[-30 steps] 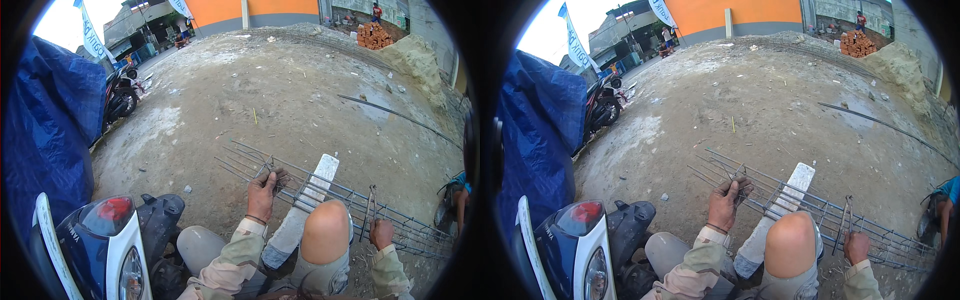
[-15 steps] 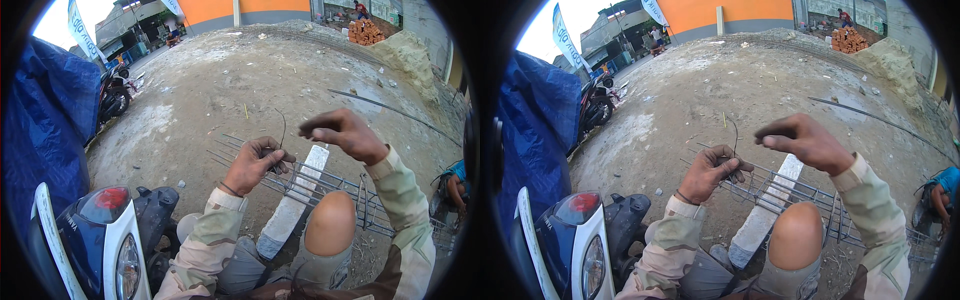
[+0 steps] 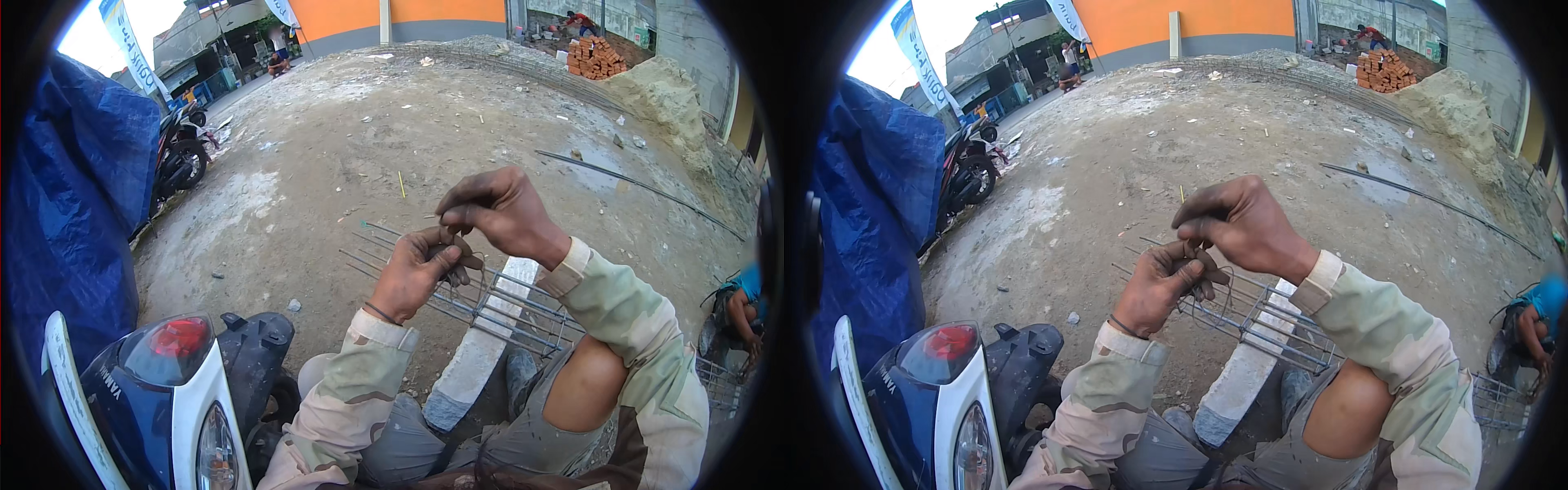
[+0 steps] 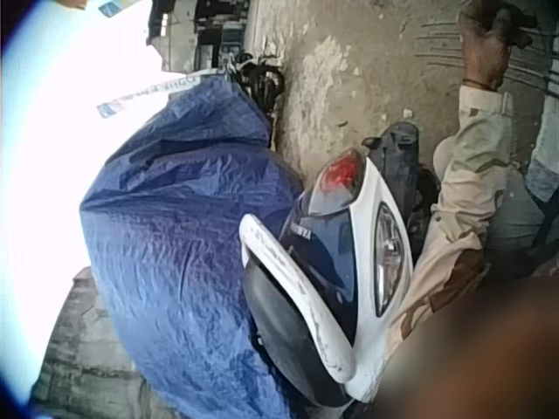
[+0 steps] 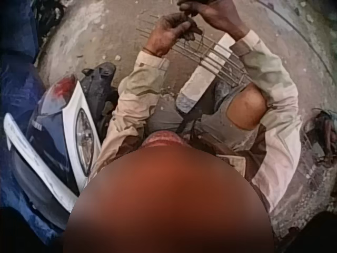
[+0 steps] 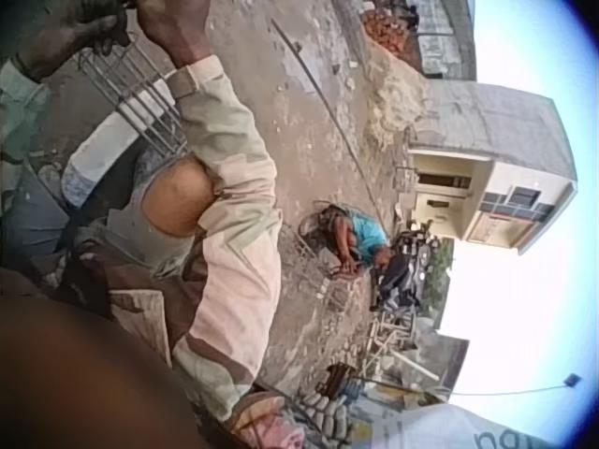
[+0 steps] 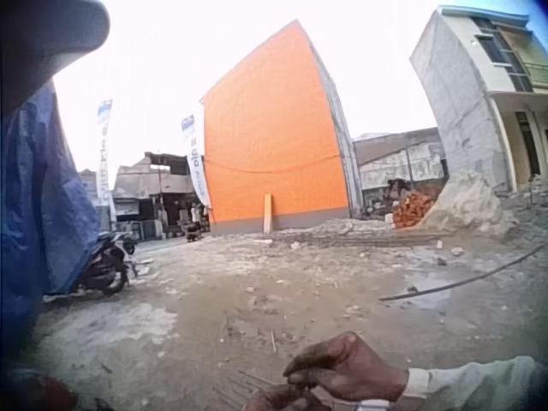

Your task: The person constructs a rebar cage by wrapping wire around the rebar joints by hand and tightening the wire using pliers.

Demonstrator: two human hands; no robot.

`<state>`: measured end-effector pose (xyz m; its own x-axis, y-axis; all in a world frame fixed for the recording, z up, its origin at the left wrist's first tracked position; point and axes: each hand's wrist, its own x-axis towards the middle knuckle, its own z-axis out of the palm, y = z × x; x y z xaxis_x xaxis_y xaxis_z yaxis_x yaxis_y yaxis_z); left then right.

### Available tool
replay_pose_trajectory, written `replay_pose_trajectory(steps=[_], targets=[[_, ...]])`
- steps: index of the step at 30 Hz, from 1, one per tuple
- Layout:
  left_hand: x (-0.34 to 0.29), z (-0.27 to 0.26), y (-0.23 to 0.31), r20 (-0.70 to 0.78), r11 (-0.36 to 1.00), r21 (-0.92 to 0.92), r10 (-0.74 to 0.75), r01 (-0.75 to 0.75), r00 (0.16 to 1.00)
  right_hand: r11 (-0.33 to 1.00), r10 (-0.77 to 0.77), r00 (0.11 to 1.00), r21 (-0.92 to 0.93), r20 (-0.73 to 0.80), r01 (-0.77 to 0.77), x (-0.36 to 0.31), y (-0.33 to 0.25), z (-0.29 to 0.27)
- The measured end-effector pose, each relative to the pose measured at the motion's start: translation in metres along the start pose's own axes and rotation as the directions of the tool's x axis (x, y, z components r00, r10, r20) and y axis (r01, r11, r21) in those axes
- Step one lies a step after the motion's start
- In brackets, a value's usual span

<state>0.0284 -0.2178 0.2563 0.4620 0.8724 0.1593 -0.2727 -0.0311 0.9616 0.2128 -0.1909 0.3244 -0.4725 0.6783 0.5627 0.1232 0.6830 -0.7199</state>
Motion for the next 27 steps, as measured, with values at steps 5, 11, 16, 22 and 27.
replay_pose_trajectory(steps=[5,11,16,22,27], targets=[[0.005,0.021,-0.011,0.141,0.967,-0.241,0.115,-0.079,0.983,0.863,0.365,0.922,0.418,-0.131,-0.282,-0.004,0.015,-0.011],[0.002,0.020,-0.021,-0.002,0.974,-0.223,0.050,-0.049,0.999,0.870,0.391,0.887,0.414,-0.244,-0.269,-0.016,0.022,-0.019],[-0.001,0.032,-0.034,-0.356,0.930,0.026,0.351,-0.367,0.866,0.798,0.447,0.841,0.560,-0.305,-0.221,-0.023,0.037,-0.019],[-0.007,0.040,-0.049,-0.525,0.802,-0.516,-0.020,-0.300,0.851,0.784,0.433,0.847,0.593,-0.309,-0.184,-0.027,0.044,-0.014],[-0.007,0.031,-0.052,-0.388,0.782,-0.620,-0.233,-0.065,0.892,0.861,0.411,0.832,0.460,-0.373,-0.220,-0.027,0.036,-0.008]])
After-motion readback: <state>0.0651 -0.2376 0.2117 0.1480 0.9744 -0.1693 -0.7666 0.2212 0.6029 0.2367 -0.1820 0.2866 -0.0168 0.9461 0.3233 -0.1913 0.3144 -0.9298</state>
